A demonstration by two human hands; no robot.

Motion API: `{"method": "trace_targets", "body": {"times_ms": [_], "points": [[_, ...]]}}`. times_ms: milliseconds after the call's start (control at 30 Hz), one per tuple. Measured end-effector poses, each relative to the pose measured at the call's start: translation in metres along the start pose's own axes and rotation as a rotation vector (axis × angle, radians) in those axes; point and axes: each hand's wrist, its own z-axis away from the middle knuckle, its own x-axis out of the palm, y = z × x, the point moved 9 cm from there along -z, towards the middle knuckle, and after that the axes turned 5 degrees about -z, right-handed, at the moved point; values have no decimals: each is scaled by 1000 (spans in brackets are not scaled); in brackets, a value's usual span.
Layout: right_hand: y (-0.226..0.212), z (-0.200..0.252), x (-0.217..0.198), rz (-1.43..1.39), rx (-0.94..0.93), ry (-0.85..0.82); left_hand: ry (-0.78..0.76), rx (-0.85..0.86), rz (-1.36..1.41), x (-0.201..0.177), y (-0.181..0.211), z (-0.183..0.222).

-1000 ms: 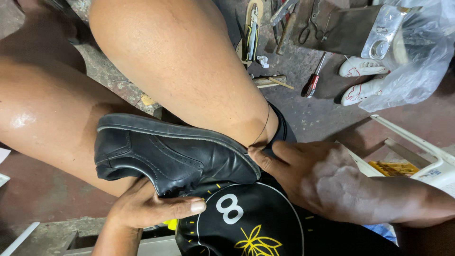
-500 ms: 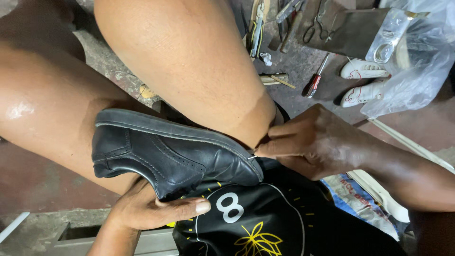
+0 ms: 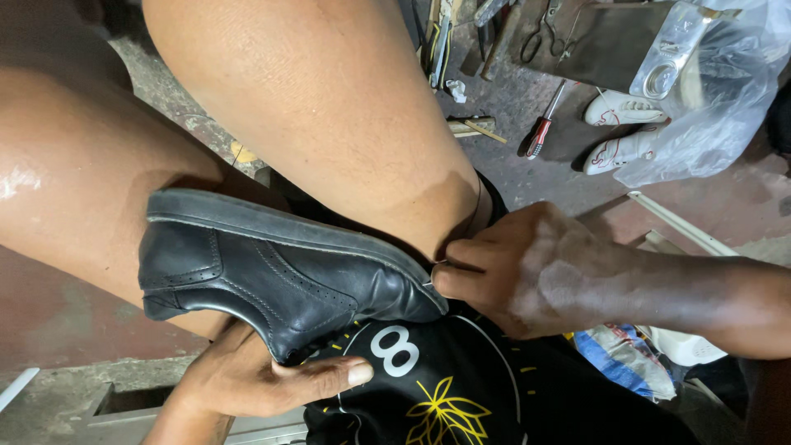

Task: The person sews a black leather shoe by hand, using a needle and thread to stitch along the seam between the upper and the sole.

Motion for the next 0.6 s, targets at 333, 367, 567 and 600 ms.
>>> {"method": "trace_targets", "body": {"times_ms": [333, 367, 567, 600], "points": [[15, -12, 14, -13, 71, -24, 21, 40, -150, -6, 24, -6], [18, -9, 14, 1, 96, -25, 97, 90, -226, -10, 32, -1], [23, 12, -1, 0, 166, 54, 425, 195, -236, -55, 6, 85], [23, 10, -6, 7, 156, 74, 316, 429, -41, -77, -7, 97]]}}
